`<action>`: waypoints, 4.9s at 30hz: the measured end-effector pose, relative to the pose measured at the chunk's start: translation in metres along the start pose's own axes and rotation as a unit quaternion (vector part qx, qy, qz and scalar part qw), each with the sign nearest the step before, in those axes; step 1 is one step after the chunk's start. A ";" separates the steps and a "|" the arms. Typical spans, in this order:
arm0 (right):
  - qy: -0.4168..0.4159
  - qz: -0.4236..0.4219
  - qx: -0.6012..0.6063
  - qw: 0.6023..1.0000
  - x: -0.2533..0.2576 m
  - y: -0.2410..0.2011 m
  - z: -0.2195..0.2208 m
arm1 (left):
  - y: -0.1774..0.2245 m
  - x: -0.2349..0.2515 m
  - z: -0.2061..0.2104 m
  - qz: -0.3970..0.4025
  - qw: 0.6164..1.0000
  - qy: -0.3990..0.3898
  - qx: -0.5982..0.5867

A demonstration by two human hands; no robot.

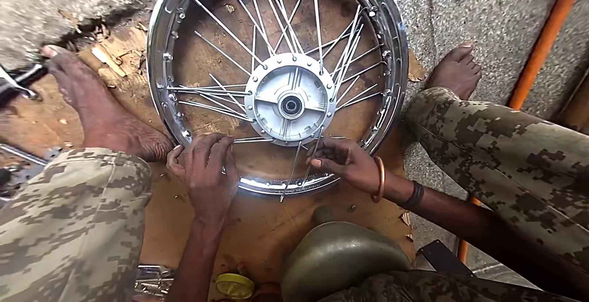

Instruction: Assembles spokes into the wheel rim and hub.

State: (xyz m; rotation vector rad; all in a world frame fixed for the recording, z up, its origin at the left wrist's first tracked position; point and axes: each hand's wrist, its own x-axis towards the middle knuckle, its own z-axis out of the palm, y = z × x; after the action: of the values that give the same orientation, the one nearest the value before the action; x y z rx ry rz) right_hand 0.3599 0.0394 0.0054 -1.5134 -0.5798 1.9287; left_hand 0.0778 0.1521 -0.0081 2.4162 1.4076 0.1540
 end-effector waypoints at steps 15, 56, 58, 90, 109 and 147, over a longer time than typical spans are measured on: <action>-0.059 -0.005 0.058 0.997 0.004 0.015 -0.005 | 0.050 -0.020 0.032 -0.035 0.994 -0.045 -0.089; -0.031 0.069 0.037 0.996 -0.010 -0.006 0.002 | 0.090 -0.040 0.013 -0.278 0.774 -0.270 -0.501; -0.023 0.071 0.008 0.997 -0.010 -0.003 0.002 | 0.084 -0.037 0.011 -0.274 0.750 -0.289 -0.529; 0.221 0.132 0.367 0.894 -0.022 -0.043 -0.032 | 0.094 -0.005 0.037 -0.312 0.416 -0.293 -0.802; 0.169 -0.179 -0.427 0.870 -0.057 0.022 -0.024 | 0.103 -0.026 0.039 -0.231 0.533 -0.323 -0.747; 0.229 -0.150 -0.494 0.825 -0.028 -0.003 -0.011 | 0.084 -0.031 0.006 -0.301 0.767 -0.242 -0.512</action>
State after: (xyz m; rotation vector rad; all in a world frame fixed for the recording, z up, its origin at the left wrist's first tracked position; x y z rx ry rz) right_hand 0.3758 0.0218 0.0242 -2.2013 -1.6169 0.9191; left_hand 0.1329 0.0866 0.0175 0.9560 1.2630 0.0861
